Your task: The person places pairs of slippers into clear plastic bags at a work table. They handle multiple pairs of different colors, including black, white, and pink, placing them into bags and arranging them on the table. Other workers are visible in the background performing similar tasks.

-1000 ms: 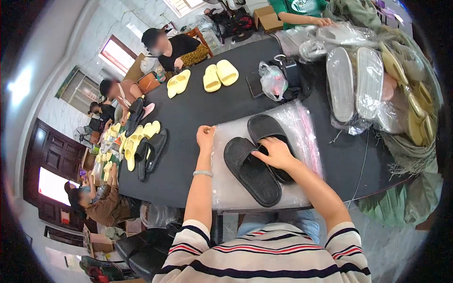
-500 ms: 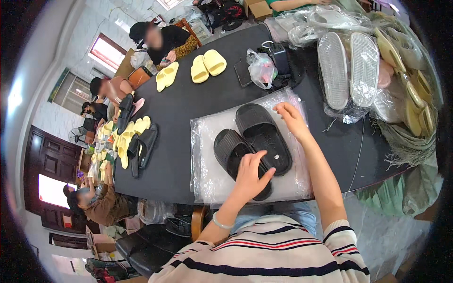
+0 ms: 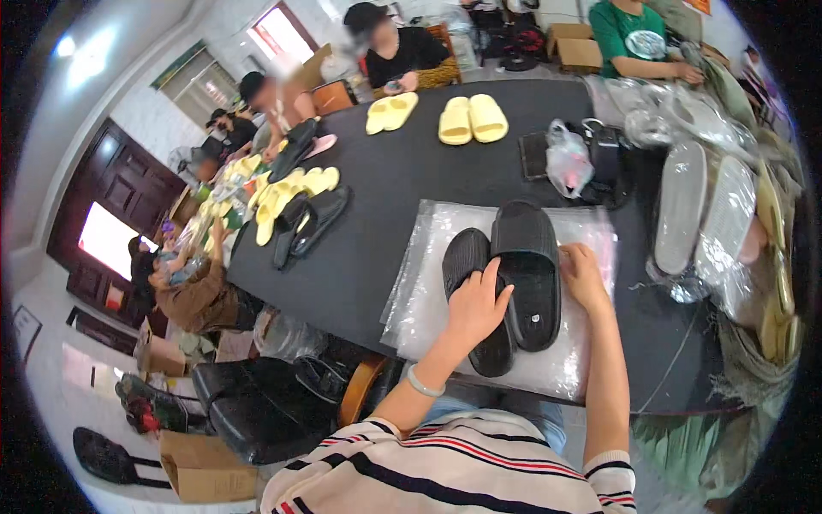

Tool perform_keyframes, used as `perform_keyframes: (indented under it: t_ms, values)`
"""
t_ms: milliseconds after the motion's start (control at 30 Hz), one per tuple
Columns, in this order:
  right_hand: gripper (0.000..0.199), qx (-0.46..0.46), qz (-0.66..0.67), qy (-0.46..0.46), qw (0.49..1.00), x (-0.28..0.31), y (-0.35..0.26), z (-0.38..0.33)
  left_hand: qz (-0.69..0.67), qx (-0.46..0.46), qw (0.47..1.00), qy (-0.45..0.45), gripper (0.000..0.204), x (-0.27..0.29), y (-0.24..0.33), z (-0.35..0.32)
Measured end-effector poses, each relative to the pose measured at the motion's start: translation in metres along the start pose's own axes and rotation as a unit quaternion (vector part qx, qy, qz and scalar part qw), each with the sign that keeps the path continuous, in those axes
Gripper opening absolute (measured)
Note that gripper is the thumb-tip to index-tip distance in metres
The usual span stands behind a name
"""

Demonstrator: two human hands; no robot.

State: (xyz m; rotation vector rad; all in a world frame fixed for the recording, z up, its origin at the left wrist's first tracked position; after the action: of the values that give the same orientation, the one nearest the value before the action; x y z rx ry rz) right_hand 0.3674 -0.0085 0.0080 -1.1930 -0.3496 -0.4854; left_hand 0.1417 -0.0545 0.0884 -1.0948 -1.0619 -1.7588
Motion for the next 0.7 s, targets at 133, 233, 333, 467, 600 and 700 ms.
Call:
perform_keyframes:
  t_ms: [133,233,333,467,600,700]
  values:
    - [0.038,-0.008,0.000,-0.009,1.000,-0.003,-0.008,0.001,-0.016,0.021,0.998,0.056,0.048,0.036,-0.034,-0.006]
    - [0.039,-0.001,-0.003,-0.014,1.000,-0.008,-0.008,0.000,-0.039,0.046,0.989,0.132,0.041,0.068,-0.065,-0.013]
    - [0.040,-0.002,-0.030,-0.008,1.000,-0.007,-0.012,0.000,-0.115,0.064,0.974,0.182,0.032,0.084,-0.113,-0.019]
    - [0.041,-0.007,-0.041,-0.013,0.999,-0.007,-0.019,-0.001,-0.099,0.092,0.972,0.190,0.021,0.081,-0.174,-0.044]
    - [0.041,-0.006,-0.047,-0.018,0.999,-0.007,-0.019,-0.001,-0.078,0.117,0.977,0.158,0.024,0.055,-0.203,-0.065]
    - [0.041,-0.005,-0.049,-0.018,0.999,-0.009,-0.017,-0.001,-0.118,0.149,0.971,0.143,0.029,0.045,-0.208,-0.074]
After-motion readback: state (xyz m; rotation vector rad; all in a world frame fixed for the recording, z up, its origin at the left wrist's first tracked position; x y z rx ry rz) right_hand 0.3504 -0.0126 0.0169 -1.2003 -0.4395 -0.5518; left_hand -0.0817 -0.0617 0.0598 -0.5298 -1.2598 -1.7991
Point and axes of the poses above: each hand's wrist, its own z-axis towards the middle knuckle, its own x-axis out of the back of the hand, y = z × x, the point moved 6 cm from there along z, towards the middle knuckle, and after that the axes turned 8 degrees about z, right-handed, at the moved point
